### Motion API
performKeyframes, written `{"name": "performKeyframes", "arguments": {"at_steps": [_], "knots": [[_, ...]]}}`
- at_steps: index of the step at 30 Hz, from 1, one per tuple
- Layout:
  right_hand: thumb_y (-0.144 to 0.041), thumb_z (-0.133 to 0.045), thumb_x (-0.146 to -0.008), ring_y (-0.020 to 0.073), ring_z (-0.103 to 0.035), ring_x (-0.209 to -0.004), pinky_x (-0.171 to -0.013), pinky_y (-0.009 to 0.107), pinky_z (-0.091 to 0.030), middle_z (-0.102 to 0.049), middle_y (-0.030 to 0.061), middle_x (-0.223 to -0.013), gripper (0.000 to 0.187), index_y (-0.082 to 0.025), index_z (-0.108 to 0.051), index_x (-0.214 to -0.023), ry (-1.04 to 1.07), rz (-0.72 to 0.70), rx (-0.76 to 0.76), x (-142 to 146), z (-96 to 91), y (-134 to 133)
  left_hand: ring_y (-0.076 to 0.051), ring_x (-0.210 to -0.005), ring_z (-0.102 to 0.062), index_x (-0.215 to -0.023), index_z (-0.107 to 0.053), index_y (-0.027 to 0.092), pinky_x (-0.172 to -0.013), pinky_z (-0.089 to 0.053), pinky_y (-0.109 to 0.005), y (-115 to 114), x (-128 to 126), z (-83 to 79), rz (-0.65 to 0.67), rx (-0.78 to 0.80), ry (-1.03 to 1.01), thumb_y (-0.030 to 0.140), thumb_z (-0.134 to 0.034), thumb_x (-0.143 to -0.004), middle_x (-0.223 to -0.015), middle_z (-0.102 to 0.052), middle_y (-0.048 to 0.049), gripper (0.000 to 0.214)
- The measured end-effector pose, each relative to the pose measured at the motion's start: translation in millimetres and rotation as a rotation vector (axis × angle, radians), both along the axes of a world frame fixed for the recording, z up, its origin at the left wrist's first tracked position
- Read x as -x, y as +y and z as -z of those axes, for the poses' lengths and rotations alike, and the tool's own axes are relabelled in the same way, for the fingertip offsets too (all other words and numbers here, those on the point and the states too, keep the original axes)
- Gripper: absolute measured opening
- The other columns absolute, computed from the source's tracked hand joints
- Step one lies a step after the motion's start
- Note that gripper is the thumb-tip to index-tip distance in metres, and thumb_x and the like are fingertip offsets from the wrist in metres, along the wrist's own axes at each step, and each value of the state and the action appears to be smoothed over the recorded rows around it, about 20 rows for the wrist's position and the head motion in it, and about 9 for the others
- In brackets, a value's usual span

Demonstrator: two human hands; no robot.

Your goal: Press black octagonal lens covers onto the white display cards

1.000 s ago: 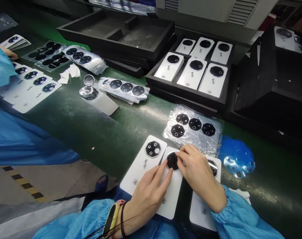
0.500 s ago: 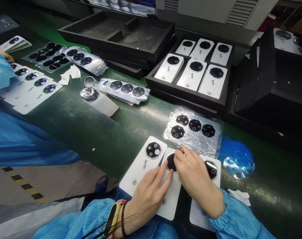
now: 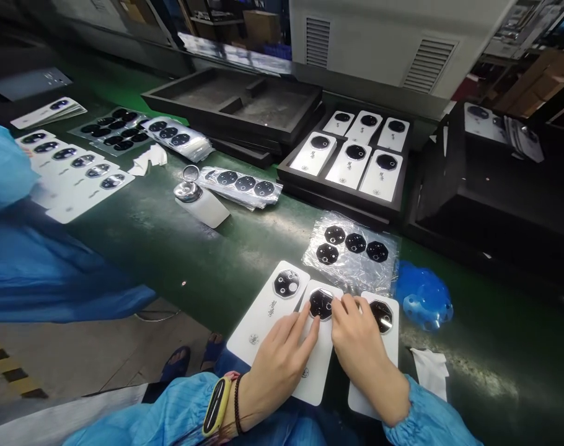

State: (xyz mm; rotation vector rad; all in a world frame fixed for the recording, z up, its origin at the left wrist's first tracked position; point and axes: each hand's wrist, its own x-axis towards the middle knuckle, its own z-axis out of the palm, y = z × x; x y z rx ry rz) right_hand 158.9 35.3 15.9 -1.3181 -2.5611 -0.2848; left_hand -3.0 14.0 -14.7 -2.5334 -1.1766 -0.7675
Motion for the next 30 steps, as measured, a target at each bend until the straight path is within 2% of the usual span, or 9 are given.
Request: {"name": "performKeyframes", "arguments": {"at_steps": [5, 9, 12, 15, 18, 21, 25, 27, 30], "knots": [[0.006, -0.04, -0.072, 0.0206, -0.058, -0.075, -0.063, 0.032, -0.046, -0.065, 0.0064, -0.077, 0.044, -0.016, -0.07, -0.095, 0.078, 0.057, 0.067, -15, -7.8, 5, -0.023, -0.08, -0.066, -0.105, -0.056, 0.005, -0.07, -0.051, -0.033, -4, 0, 0.4, -0.011, -0.003, -0.01, -0.004, -0.027, -0.082, -0.106, -0.068, -0.0247, 0.039], [0.002, -0.037, -0.073, 0.0231, -0.06, -0.079, -0.063, 0.034, -0.047, -0.066, 0.0086, -0.082, 0.044, -0.017, -0.068, -0.098, 0.178, 0.148, 0.162, -21, -8.0, 9, -0.024, -0.083, -0.066, -0.108, -0.055, 0.005, -0.071, -0.052, -0.034, -6, 1, 2.0, 0.002, 0.01, -0.003, -0.004, -0.026, -0.08, -0.109, -0.066, -0.0254, 0.041], [-0.004, -0.038, -0.075, 0.0249, -0.06, -0.082, -0.067, 0.038, -0.05, -0.065, 0.0088, -0.082, 0.034, -0.018, -0.065, -0.091, 0.285, 0.211, 0.273, -18, -6.4, 14, -0.023, -0.081, -0.066, -0.11, -0.054, 0.005, -0.071, -0.053, -0.035, -6, 2, 3.4, 0.006, 0.021, -0.004, -0.005, -0.025, -0.078, -0.11, -0.066, -0.0246, 0.044], [-0.018, -0.042, -0.082, 0.0234, -0.062, -0.076, -0.066, 0.038, -0.052, -0.064, 0.0073, -0.08, 0.014, -0.02, -0.056, -0.081, 0.425, 0.259, 0.408, -18, -9.6, 20, -0.023, -0.086, -0.066, -0.115, -0.052, 0.004, -0.075, -0.054, -0.035, -7, 2, 2.7, -0.008, 0.023, -0.02, -0.005, -0.025, -0.081, -0.11, -0.066, -0.0225, 0.044], [-0.032, -0.041, -0.088, 0.0183, -0.063, -0.062, -0.054, 0.031, -0.053, -0.062, 0.0022, -0.069, 0.015, -0.023, -0.046, -0.076, 0.565, 0.244, 0.585, -21, -18.9, 23, -0.026, -0.106, -0.062, -0.127, -0.044, 0.003, -0.085, -0.054, -0.038, -9, 4, -2.7, -0.005, 0.077, -0.191, 0.005, -0.033, -0.091, -0.116, -0.062, -0.022, 0.038], [-0.039, -0.037, -0.092, 0.0159, -0.064, -0.057, -0.05, 0.026, -0.053, -0.061, -0.0018, -0.061, 0.022, -0.025, -0.041, -0.076, 0.666, 0.197, 0.737, -22, -32.3, 14, -0.026, -0.114, -0.059, -0.137, -0.033, 0.007, -0.088, -0.056, -0.039, -9, 11, -15.1, 0.026, 0.345, -0.493, 0.024, -0.038, -0.098, -0.121, -0.06, -0.0209, 0.043], [-0.045, -0.048, -0.09, 0.0159, -0.066, -0.06, -0.052, 0.024, -0.053, -0.064, -0.0003, -0.065, 0.026, -0.024, -0.051, -0.074, 0.814, 0.219, 0.673, -18, -50.2, -9, -0.018, -0.093, -0.069, -0.125, -0.05, 0.015, -0.077, -0.059, -0.027, -5, 21, -37.8, 0.186, 0.731, -0.796, 0.029, -0.035, -0.1, -0.105, -0.07, -0.0107, 0.032], [-0.045, -0.053, -0.088, 0.0153, -0.065, -0.058, -0.051, 0.022, -0.053, -0.065, -0.0006, -0.064, 0.026, -0.025, -0.057, -0.073, 0.853, 0.213, 0.58, -16, -56.5, -20, -0.017, -0.088, -0.07, -0.113, -0.059, 0.017, -0.075, -0.057, -0.024, -5, 24, -47.4, 0.248, 0.777, -0.853, 0.028, -0.038, -0.1, -0.098, -0.072, -0.0072, 0.028], [-0.041, -0.054, -0.09, 0.014, -0.066, -0.057, -0.049, 0.019, -0.052, -0.067, -0.0018, -0.065, 0.021, -0.027, -0.061, -0.076, 0.856, 0.173, 0.489, -14, -61.1, -34, -0.015, -0.078, -0.069, -0.102, -0.064, 0.017, -0.07, -0.055, -0.02, -7, 23, -55.9, 0.278, 0.729, -0.877, 0.027, -0.043, -0.099, -0.088, -0.072, -0.0048, 0.024]]}}
